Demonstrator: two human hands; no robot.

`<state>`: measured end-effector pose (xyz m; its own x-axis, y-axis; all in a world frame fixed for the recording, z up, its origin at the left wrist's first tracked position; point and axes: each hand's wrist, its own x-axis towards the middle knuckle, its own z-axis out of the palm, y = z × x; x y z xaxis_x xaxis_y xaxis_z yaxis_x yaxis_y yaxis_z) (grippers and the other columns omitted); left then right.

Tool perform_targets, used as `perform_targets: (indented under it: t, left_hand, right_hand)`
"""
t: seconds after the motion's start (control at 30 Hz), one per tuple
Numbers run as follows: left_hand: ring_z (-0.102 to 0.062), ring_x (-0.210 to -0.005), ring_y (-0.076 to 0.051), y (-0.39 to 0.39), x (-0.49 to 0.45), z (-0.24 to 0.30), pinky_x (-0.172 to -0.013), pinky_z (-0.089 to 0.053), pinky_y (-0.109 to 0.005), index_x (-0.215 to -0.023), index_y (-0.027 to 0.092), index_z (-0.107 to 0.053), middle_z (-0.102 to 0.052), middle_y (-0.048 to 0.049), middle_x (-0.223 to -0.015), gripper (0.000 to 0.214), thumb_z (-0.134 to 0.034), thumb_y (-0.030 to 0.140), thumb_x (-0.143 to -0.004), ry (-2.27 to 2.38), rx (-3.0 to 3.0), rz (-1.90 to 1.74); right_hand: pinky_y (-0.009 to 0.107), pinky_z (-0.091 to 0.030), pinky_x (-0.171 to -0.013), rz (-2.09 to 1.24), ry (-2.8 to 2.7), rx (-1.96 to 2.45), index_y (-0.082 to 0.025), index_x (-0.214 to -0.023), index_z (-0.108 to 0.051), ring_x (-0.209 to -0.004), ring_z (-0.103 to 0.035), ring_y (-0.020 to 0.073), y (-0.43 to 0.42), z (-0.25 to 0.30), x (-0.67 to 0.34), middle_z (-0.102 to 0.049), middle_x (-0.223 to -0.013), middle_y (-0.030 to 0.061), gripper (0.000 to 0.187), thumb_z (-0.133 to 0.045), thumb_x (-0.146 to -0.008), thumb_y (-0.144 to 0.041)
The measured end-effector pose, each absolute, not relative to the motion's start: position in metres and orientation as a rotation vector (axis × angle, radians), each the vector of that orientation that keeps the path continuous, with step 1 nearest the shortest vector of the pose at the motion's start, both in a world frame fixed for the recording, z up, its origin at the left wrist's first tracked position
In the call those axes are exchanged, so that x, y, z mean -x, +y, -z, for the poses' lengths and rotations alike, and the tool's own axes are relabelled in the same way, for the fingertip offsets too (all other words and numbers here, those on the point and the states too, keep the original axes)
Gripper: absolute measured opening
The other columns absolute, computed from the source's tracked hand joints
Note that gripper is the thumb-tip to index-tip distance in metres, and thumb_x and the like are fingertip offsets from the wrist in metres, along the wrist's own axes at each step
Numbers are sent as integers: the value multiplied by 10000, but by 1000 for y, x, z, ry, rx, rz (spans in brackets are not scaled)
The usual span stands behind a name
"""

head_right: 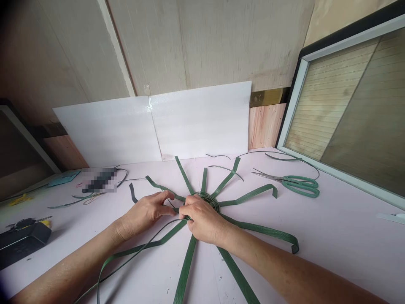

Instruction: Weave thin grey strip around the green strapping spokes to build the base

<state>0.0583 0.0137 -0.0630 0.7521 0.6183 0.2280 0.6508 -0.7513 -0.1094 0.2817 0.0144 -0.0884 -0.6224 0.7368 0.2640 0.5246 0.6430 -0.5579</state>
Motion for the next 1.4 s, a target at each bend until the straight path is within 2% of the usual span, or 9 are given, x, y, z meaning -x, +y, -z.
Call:
perform_targets:
  t: [0.1,0.23,0.33,0.47,0.67,1.0,1.1,1.27,1.4]
  left_hand:
    - [-533,-816,-161,9,-58,73,-719,-483,-299,-1171,321,-628,-547,-59,-1149,380,-433,95,-935,-888,2631,303]
    - [-499,-821,-169,10,-56,82,-718,-478,-304,-1238,319,-588,-537,-76,-1143,368,-422,141,-962,-823,2600,335]
    - [-481,-904,-185,11,-57,82,-786,-474,-327,-1209,344,-595,-500,-68,-1197,378,-420,120,-961,-810,2663,364]
    - [-448,-945,-196,12,-67,78,-844,-459,-343,-1101,237,-618,-492,-84,-1173,285,-415,99,-955,-893,2754,381]
    - [-423,-819,-183,23,-81,77,-745,-429,-308,-837,165,-599,-516,-61,-891,236,-419,205,-984,-916,2826,253]
    - [-557,-723,-202,6,-91,50,-712,-448,-349,-902,162,-562,-618,-59,-817,138,-441,97,-885,-970,2784,-252]
    - [-594,-651,-186,5,-95,34,-677,-441,-328,-880,177,-593,-647,-33,-764,134,-465,155,-913,-1063,2786,-320]
    - [-507,-507,-131,6,-79,-17,-495,-304,-247,-595,191,-561,-553,16,-564,271,-562,239,-862,-1253,2810,-336]
    - [-486,-519,-106,14,-64,-62,-504,-300,-232,-625,204,-607,-587,31,-600,228,-533,190,-840,-1371,2779,-413]
  right_hand:
    - [298,-446,-826,-601,-2384,985,-186,-859,-675,-951,-512,175,14,88,-281,-555,-923,29,375,-517,-689,109]
    - [309,-443,-828,-601,-2393,997,-185,-870,-683,-946,-507,181,12,86,-282,-549,-923,34,378,-522,-691,107]
    - [309,-441,-824,-596,-2397,1000,-184,-859,-680,-945,-505,183,11,83,-281,-541,-919,34,372,-521,-690,107]
    - [308,-436,-826,-585,-2401,997,-184,-840,-675,-940,-501,182,11,82,-281,-531,-902,31,364,-521,-687,107]
    - [309,-433,-841,-552,-2414,971,-181,-847,-677,-921,-495,177,12,85,-283,-524,-887,29,345,-530,-691,90]
    - [284,-437,-806,-560,-2433,916,-183,-844,-687,-918,-503,176,15,84,-285,-531,-906,35,355,-528,-689,94]
    - [277,-438,-789,-539,-2444,920,-187,-854,-701,-915,-504,180,14,83,-285,-534,-900,43,357,-537,-700,91]
    - [265,-448,-755,-534,-2451,916,-191,-857,-715,-920,-510,187,12,82,-286,-548,-905,52,358,-542,-723,93]
    - [262,-458,-757,-560,-2425,893,-180,-851,-713,-920,-517,182,12,82,-286,-555,-900,51,358,-541,-724,107]
